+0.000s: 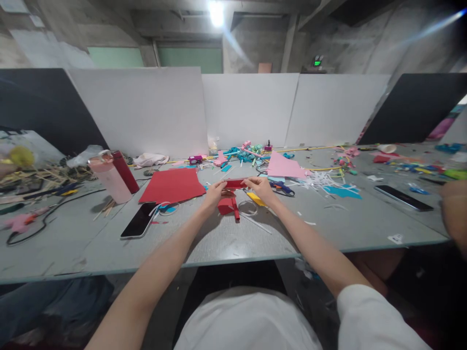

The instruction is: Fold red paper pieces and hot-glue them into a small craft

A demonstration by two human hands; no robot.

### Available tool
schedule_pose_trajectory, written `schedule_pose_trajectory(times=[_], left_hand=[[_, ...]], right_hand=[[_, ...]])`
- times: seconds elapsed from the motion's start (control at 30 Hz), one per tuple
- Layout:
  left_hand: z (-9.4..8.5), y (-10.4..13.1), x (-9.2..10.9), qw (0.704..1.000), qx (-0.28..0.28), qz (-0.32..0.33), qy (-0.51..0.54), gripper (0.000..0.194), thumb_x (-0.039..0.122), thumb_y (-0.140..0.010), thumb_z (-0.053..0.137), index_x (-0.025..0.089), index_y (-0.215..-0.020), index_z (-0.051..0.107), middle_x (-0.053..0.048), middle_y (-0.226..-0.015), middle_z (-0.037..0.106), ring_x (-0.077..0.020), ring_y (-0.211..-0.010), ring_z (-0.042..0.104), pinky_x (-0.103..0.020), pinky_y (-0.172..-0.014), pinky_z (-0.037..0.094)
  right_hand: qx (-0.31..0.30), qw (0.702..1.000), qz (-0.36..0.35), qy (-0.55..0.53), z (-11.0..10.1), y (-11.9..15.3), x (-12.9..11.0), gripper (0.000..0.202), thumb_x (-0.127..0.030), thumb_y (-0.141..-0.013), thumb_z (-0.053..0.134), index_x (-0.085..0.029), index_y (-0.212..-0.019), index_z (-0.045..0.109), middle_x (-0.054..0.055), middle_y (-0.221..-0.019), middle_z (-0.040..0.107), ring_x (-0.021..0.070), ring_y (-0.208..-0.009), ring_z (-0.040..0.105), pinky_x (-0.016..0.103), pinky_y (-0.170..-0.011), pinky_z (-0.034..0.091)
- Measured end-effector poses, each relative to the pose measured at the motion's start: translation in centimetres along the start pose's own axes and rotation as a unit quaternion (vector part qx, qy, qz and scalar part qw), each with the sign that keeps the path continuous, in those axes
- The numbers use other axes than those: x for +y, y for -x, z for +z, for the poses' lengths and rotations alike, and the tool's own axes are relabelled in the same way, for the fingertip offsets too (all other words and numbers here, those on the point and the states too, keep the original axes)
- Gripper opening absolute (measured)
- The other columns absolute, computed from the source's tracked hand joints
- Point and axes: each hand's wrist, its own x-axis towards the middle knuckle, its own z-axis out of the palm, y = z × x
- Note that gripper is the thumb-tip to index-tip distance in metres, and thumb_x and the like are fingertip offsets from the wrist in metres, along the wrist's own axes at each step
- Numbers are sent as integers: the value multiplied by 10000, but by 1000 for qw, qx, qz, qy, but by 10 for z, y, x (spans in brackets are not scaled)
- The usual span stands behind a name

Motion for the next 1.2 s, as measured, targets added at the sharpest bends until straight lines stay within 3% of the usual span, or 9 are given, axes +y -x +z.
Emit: schedule_pose_trajectory(times=[0.13, 0.3, 0.43, 0.5, 0.57, 0.7, 1.03, 1.2], left_hand=[[-1, -1, -2, 997, 17, 34, -64, 403, 547, -910, 765, 173, -1052, 710, -43, -862, 790, -203, -696, 777, -344, -756, 635], [0, 1, -6, 974, 33, 97, -203, 369, 566, -958, 690, 209, -867, 679, -7, -693, 734, -206, -650, 747, -305, -669, 578], [2, 6, -7, 958, 13, 129, -257, 286, 475, -979, 664, 219, -872, 734, -18, -711, 746, -208, -679, 725, -309, -702, 558], [3, 7, -7, 949, 3, 139, -282, 239, 413, -975, 663, 217, -892, 772, -23, -729, 745, -207, -687, 707, -315, -724, 548], [4, 9, -6, 939, -2, 151, -308, 201, 364, -954, 683, 218, -871, 793, -28, -729, 734, -206, -686, 678, -320, -740, 535], [3, 11, -4, 924, -5, 177, -339, 191, 345, -944, 687, 219, -879, 815, -44, -763, 743, -205, -697, 639, -326, -755, 518], [1, 5, -11, 946, 7, 164, -281, 276, 476, -958, 689, 222, -986, 793, -67, -863, 788, -236, -817, 724, -368, -824, 585], [1, 4, -12, 947, 24, 176, -269, 228, 418, -959, 691, 208, -1010, 765, -75, -914, 798, -231, -837, 743, -364, -846, 583]], right_hand=[[-12, 999, -29, 39, 0, 2, 2, 333, -522, -855, 740, -206, -930, 812, 81, -966, 816, 238, -863, 715, 359, -822, 549], [52, 979, -96, 171, 5, 4, 4, 314, -409, -917, 710, -202, -1153, 719, 114, -1125, 775, 277, -986, 696, 419, -938, 527], [72, 933, -159, 315, 9, 11, -4, 423, -369, -1000, 669, -202, -1388, 652, 177, -1414, 689, 369, -1308, 577, 518, -1134, 371], [51, 911, -176, 370, 10, 13, -9, 363, -385, -1043, 633, -234, -1368, 692, 161, -1500, 649, 384, -1387, 514, 533, -1156, 304], [1, 906, -180, 383, 11, 15, -10, 274, -398, -1087, 574, -251, -1225, 759, 135, -1421, 708, 357, -1334, 559, 523, -1143, 286], [-71, 929, -158, 328, 15, 12, -3, 326, -397, -1126, 505, -231, -1032, 770, 93, -1068, 810, 266, -1033, 681, 466, -1076, 330], [-63, 948, -123, 285, 12, 8, 1, 344, -440, -1103, 546, -224, -947, 764, 66, -921, 804, 236, -894, 682, 419, -1006, 386], [-64, 946, -126, 291, 12, 8, 4, 279, -378, -1087, 566, -219, -967, 762, 69, -942, 806, 239, -902, 686, 425, -1010, 369]])
